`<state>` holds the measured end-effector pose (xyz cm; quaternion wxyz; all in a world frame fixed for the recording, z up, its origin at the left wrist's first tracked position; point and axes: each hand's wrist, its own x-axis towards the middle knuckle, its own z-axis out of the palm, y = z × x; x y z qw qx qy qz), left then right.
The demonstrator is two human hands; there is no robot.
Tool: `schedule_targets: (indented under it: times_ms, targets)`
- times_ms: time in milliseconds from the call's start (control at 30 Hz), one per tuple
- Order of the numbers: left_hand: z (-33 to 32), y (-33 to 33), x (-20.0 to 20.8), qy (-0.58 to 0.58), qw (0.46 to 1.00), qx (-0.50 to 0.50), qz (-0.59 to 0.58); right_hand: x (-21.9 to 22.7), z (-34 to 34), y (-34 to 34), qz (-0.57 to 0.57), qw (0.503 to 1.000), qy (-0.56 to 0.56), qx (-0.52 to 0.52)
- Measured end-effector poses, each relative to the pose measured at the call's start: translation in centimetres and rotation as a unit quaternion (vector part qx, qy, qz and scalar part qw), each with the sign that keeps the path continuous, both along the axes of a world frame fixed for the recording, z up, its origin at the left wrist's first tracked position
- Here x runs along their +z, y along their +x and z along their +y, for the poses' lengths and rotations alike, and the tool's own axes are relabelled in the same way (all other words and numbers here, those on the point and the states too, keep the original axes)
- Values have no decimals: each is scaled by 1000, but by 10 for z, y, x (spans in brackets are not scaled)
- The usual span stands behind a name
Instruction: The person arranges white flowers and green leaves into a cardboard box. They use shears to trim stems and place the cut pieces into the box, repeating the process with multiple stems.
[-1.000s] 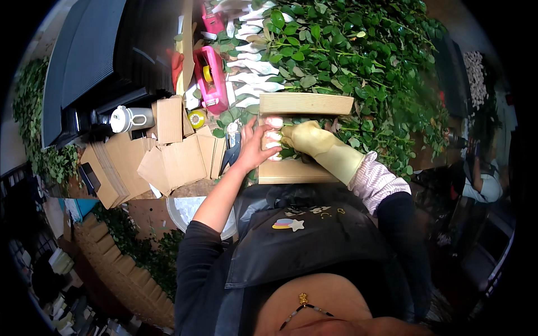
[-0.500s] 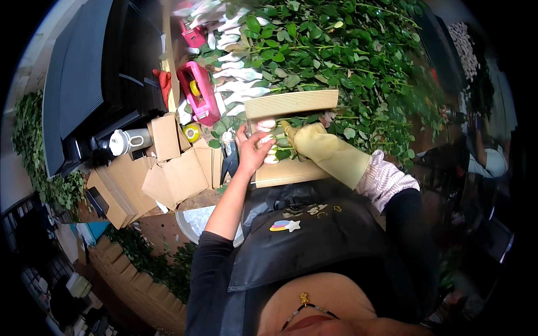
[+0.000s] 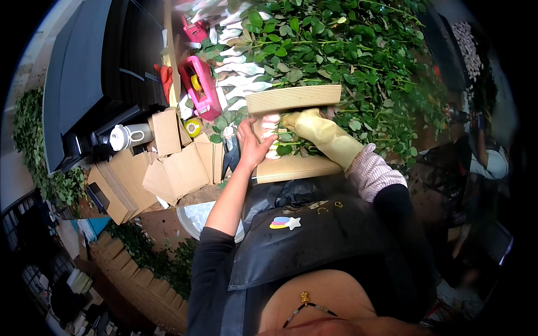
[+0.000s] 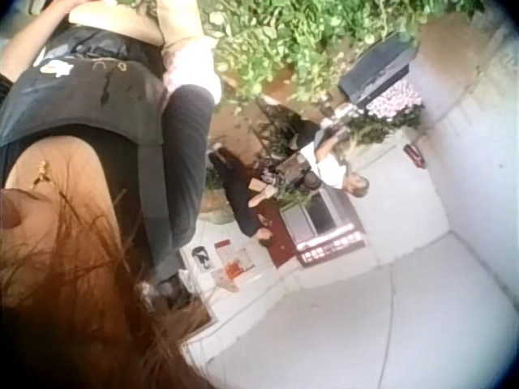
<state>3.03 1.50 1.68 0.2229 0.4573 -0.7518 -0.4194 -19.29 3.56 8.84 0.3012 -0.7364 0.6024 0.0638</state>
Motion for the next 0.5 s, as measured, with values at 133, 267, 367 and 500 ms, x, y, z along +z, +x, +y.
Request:
schedule_targets:
  times_ms: [133,267,367,500]
  targets:
    - [-2,-1,2,-8,1000,-20,-21,4,4,2,13,1000,0,7]
    - [-4,0,5,20,997,-33,-66,0,8,3,18,1000,-5,6]
    - [-11,1,7,47,996,-50,-51,-4,9,2,17,1000,-19,2]
    - [-21,-6,7,92,994,-16,-55,3,10,5,20,999,-47,-7]
